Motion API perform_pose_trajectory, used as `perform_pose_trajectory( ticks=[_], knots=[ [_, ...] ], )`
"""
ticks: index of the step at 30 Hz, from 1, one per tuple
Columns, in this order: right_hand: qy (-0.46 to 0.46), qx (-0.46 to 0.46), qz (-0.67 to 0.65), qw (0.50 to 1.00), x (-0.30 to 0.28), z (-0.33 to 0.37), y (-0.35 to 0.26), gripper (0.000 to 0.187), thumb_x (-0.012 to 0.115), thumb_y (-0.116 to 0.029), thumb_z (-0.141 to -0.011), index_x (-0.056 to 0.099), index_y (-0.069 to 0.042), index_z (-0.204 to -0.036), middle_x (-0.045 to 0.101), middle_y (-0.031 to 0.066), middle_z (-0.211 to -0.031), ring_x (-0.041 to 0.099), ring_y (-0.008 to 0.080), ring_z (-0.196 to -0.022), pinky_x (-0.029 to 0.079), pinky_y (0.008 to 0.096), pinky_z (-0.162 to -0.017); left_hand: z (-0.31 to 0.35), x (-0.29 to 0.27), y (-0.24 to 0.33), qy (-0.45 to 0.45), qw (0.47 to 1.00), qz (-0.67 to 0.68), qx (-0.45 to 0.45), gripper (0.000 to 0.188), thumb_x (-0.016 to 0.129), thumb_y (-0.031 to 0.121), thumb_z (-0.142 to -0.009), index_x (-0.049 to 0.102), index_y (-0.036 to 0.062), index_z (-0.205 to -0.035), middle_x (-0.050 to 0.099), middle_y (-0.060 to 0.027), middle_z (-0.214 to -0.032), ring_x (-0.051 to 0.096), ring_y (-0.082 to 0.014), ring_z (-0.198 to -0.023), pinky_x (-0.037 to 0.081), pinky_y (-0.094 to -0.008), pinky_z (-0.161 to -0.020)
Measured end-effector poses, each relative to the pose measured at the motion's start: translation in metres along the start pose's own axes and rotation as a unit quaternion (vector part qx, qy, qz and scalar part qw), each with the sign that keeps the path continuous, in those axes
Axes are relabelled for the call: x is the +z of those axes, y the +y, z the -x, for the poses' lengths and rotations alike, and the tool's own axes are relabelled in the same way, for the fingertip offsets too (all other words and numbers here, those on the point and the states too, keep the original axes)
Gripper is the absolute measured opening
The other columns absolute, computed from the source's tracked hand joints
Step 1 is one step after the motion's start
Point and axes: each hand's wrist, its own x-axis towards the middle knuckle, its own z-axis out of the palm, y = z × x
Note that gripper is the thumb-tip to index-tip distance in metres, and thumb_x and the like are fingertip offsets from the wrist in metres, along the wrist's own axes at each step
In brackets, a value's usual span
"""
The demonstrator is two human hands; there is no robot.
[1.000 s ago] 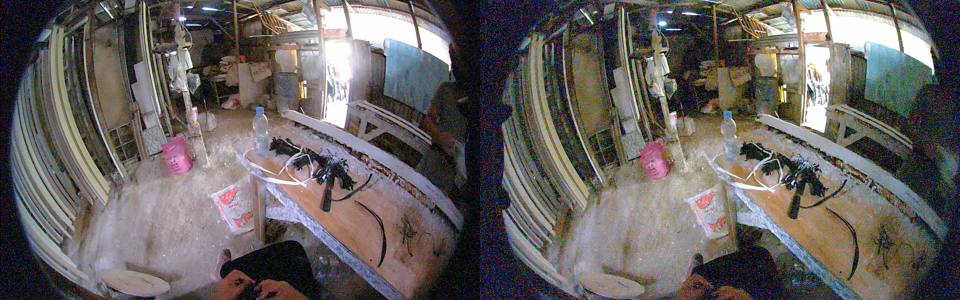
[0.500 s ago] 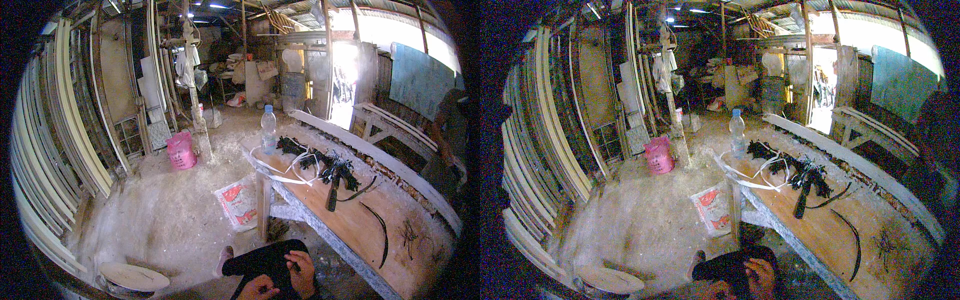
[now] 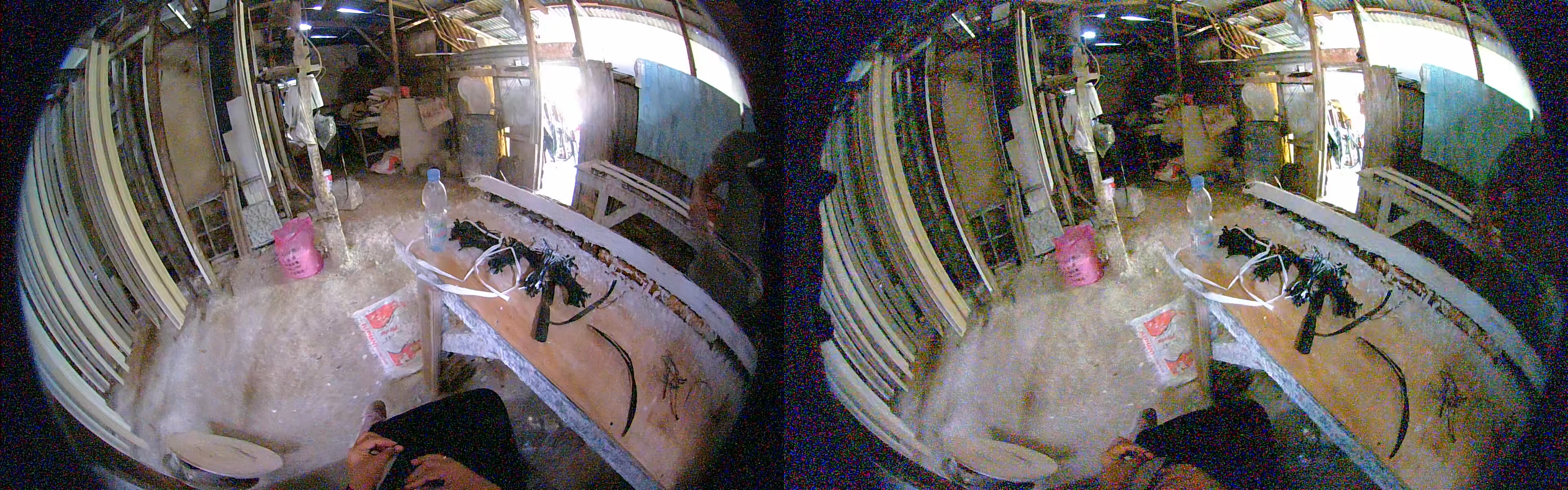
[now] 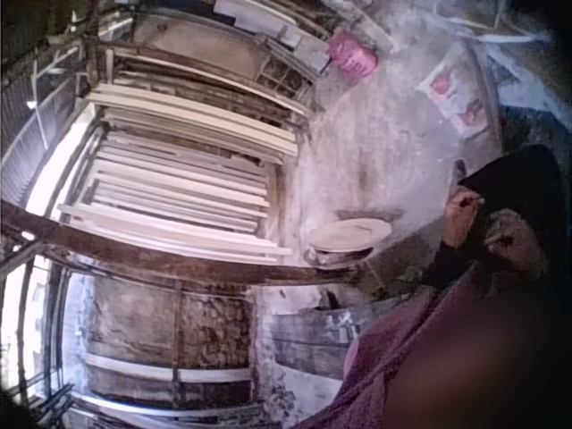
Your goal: The person sits on the floor and repeatedly picks up black cable pieces from a wooden table, trims or strips small sections by hand, and places the pieces back on the table. The person continues this repetitive handling throughout the clip.
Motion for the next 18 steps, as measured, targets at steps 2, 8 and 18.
perform_pose_trajectory(
  ticks=[2, 8, 18],
  knots=[
    [0.021, 0.01, -0.027, 0.999, -0.011, 0.002, -0.004, 0.011, 0.069, -0.012, -0.07, 0.065, -0.007, -0.08, 0.061, 0.0067, -0.082, 0.055, 0.0248, -0.087, 0.042, 0.0349, -0.081, 0.001, 0.003, 0.008, -0.01, 1.0, -0.011, 0.011, 0.002, 0.063, 0.003, -0.074, 0.06, 0.0025, -0.074, 0.051, -0.0056, -0.071, 0.051, -0.0144, -0.065, 0.041, -0.0254, -0.058],
    [0.186, 0.195, -0.105, 0.957, -0.025, 0.005, -0.018, 0.011, 0.071, -0.01, -0.067, 0.063, -0.006, -0.072, 0.059, 0.0085, -0.074, 0.056, 0.0226, -0.08, 0.044, 0.0338, -0.072, 0.003, 0.013, 0.009, -0.186, 0.982, 0.002, -0.039, 0.008, 0.064, 0.009, -0.074, 0.059, 0.0043, -0.07, 0.05, -0.005, -0.075, 0.051, -0.0168, -0.072, 0.04, -0.0268, -0.065],
    [0.344, 0.075, 0.221, 0.909, -0.025, -0.007, 0.012, 0.013, 0.07, -0.015, -0.069, 0.06, -0.007, -0.073, 0.058, 0.0084, -0.085, 0.054, 0.0261, -0.084, 0.044, 0.0352, -0.074, 0.031, 0.035, 0.037, -0.309, 0.916, 0.252, -0.046, 0.03, 0.065, 0.03, -0.077, 0.053, 0.0055, -0.066, 0.047, -0.0036, -0.076, 0.045, -0.016, -0.076, 0.035, -0.0279, -0.069]
  ],
)
